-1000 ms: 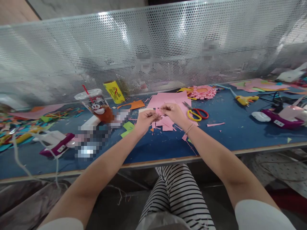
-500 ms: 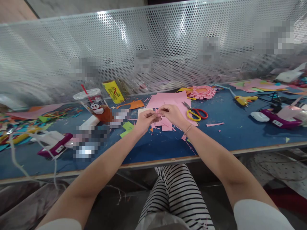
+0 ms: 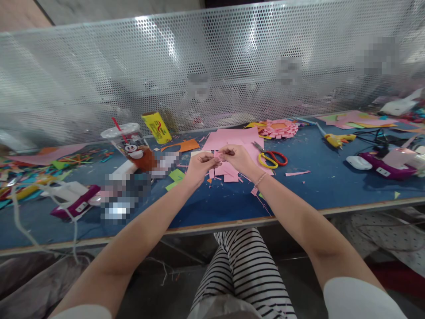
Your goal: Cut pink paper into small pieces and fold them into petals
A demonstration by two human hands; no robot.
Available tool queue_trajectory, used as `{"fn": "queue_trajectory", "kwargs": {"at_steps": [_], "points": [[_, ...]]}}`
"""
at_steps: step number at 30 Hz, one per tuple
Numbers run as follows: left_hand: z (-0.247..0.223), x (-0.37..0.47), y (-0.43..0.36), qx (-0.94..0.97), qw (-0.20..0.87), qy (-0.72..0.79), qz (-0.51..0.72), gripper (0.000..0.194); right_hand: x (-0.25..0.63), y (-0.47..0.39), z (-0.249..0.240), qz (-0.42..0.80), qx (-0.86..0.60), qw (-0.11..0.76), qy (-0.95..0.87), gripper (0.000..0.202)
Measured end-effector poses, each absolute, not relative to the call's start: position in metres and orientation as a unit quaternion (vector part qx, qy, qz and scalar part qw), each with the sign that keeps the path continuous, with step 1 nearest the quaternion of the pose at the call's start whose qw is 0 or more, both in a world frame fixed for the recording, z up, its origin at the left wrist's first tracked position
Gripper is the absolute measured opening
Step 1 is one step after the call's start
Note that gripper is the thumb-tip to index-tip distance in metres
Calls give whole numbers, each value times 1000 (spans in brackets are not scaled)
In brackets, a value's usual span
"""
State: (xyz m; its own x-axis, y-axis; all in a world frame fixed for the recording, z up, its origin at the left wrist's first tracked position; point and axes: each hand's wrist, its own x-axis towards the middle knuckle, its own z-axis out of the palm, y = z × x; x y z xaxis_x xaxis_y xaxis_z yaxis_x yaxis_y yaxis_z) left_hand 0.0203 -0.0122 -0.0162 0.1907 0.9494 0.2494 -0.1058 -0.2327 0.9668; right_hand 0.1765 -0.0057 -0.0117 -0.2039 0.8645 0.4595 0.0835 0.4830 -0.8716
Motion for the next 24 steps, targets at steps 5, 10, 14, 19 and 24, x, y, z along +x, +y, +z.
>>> {"fn": "queue_trajectory", "kwargs": {"at_steps": [5, 10, 14, 19, 24], "points": [[-18, 21, -11, 580, 505, 363, 526, 30, 177, -4, -12, 344, -354, 517, -699, 19], [-20, 22, -11, 568, 530, 359, 518, 31, 177, -5, -10, 255, -387, 511, -724, 11], [-20, 21, -11, 564, 542, 359, 509, 30, 177, -8, -8, 229, -386, 508, -735, 9], [-18, 22, -10, 536, 559, 361, 520, 28, 177, -11, -7, 242, -375, 512, -734, 13], [-18, 23, -9, 523, 579, 330, 532, 27, 177, -11, -8, 251, -376, 519, -726, 10]]}}
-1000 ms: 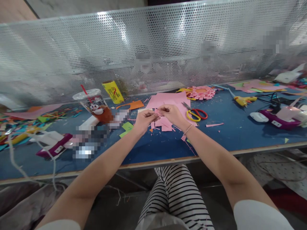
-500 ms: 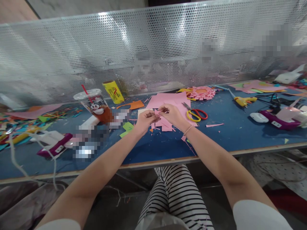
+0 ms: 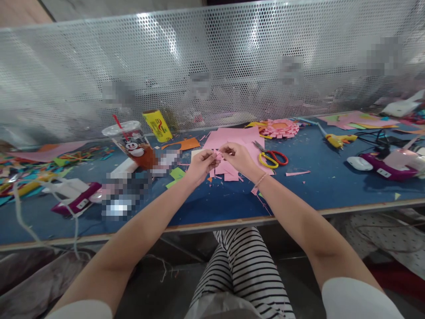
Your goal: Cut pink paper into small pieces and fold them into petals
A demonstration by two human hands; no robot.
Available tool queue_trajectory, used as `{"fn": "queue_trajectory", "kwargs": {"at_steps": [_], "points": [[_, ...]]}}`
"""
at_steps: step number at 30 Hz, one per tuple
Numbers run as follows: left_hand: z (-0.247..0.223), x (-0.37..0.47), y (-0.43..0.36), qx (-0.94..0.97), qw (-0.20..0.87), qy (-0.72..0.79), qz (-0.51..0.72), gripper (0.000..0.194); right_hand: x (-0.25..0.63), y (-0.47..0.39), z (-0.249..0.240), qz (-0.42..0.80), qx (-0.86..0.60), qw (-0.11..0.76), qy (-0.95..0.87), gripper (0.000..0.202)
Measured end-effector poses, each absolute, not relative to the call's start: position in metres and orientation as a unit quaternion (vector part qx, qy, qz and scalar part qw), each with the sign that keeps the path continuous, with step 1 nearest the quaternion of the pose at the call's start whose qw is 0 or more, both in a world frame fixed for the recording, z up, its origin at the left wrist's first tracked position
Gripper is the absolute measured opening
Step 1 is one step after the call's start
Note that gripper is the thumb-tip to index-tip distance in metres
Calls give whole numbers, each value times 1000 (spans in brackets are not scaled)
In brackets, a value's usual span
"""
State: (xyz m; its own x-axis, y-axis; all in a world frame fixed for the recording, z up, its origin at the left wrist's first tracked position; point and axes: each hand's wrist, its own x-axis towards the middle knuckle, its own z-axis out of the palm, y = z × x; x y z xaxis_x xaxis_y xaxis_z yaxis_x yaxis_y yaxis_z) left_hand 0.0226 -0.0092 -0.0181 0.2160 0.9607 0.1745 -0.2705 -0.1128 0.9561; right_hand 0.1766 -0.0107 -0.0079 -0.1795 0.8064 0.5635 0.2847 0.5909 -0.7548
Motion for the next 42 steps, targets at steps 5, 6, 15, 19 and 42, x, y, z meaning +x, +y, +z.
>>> {"fn": "queue_trajectory", "kwargs": {"at_steps": [5, 6, 15, 19, 42], "points": [[-13, 22, -12, 508, 596, 298, 546, 22, 178, -11, -7, 213, -367, 525, -738, 6], [-12, 22, -13, 504, 598, 295, 549, 21, 178, -11, -6, 199, -366, 530, -739, 5], [-11, 19, -11, 494, 581, 289, 579, 18, 174, -19, -4, 190, -358, 535, -741, 7], [-9, 20, -14, 497, 576, 279, 586, 17, 174, -16, -9, 247, -346, 547, -721, 13], [-10, 20, -14, 503, 598, 265, 565, 19, 173, -13, -10, 333, -289, 579, -686, 18]]}}
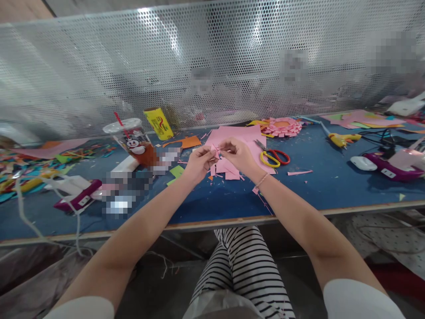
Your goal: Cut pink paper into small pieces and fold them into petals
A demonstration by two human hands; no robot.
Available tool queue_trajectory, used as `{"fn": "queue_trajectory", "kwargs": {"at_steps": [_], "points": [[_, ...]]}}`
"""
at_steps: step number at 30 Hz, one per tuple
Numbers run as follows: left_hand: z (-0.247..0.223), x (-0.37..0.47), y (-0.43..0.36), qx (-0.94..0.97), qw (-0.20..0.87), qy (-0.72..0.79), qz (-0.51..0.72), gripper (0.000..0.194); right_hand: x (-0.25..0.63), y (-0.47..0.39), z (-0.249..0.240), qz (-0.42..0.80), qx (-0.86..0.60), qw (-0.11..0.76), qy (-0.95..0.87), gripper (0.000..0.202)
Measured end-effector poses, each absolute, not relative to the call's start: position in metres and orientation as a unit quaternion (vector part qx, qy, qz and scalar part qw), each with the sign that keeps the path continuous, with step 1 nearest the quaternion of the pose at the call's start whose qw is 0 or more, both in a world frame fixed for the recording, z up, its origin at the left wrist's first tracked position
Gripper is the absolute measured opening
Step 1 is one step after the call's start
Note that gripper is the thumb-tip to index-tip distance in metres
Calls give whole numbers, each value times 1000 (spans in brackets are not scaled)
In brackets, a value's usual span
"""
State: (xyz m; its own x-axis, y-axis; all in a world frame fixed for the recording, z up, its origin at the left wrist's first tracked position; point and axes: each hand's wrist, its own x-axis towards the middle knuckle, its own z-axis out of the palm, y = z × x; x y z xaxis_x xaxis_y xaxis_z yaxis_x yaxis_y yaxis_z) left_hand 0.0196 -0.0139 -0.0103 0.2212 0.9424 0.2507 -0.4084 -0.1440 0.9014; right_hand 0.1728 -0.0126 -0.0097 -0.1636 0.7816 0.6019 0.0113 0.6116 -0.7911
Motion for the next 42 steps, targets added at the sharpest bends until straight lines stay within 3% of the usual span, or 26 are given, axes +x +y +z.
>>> {"fn": "queue_trajectory", "kwargs": {"at_steps": [30, 42], "points": [[-8, 19, -16, 501, 619, 285, 533, 23, 174, -9, -12, 384, -272, 588, -658, 17], [-11, 20, -20, 596, 492, 330, 542, 28, 171, -11, -10, 404, -296, 561, -659, 20]]}}
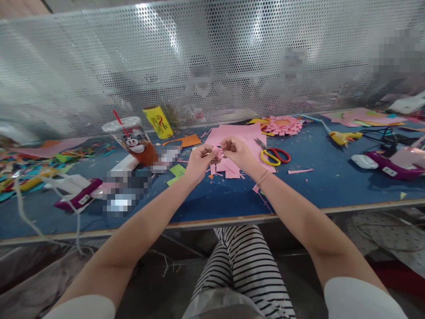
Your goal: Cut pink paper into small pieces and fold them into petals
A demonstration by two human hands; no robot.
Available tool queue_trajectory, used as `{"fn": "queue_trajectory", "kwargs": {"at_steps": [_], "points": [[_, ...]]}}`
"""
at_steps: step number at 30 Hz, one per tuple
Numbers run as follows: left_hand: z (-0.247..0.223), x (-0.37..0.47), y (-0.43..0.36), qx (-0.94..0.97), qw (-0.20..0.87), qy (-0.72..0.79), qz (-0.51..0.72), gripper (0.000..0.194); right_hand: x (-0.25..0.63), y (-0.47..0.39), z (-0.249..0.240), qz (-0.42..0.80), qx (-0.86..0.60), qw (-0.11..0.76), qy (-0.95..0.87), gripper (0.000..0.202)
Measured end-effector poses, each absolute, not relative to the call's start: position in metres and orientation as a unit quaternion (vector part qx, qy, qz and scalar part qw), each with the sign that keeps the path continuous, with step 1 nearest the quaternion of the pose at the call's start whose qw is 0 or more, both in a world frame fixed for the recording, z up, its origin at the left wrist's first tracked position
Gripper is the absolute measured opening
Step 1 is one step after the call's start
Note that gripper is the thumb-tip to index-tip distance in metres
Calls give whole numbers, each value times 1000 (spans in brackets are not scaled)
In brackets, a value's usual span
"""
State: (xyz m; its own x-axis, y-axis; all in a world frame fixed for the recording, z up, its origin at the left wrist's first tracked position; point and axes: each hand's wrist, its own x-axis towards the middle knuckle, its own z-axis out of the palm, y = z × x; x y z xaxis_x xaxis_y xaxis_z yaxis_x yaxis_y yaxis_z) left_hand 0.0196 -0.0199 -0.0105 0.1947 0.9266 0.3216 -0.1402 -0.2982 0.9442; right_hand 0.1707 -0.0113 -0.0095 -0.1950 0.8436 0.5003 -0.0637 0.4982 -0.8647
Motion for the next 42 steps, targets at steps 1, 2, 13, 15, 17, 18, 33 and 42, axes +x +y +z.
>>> {"fn": "queue_trajectory", "kwargs": {"at_steps": [1, 2, 13, 15, 17, 18, 33, 42], "points": [[-10, 20, -20, 600, 487, 331, 542, 28, 171, -11, -10, 404, -296, 557, -662, 21], [-10, 20, -20, 602, 483, 331, 543, 27, 171, -11, -10, 402, -297, 555, -665, 21], [-11, 20, -16, 554, 544, 304, 552, 25, 173, -6, -13, 355, -330, 559, -673, 18], [-11, 21, -16, 544, 553, 302, 554, 25, 173, -6, -13, 349, -338, 553, -677, 15], [-11, 21, -17, 536, 559, 303, 556, 25, 173, -7, -12, 334, -345, 544, -688, 11], [-10, 21, -17, 533, 561, 304, 556, 25, 173, -7, -12, 324, -348, 539, -695, 9], [-9, 18, -17, 558, 534, 335, 540, 28, 171, -10, -10, 267, -376, 525, -716, 3], [-14, 19, -14, 553, 533, 332, 548, 29, 169, -13, -10, 238, -391, 534, -711, 1]]}}
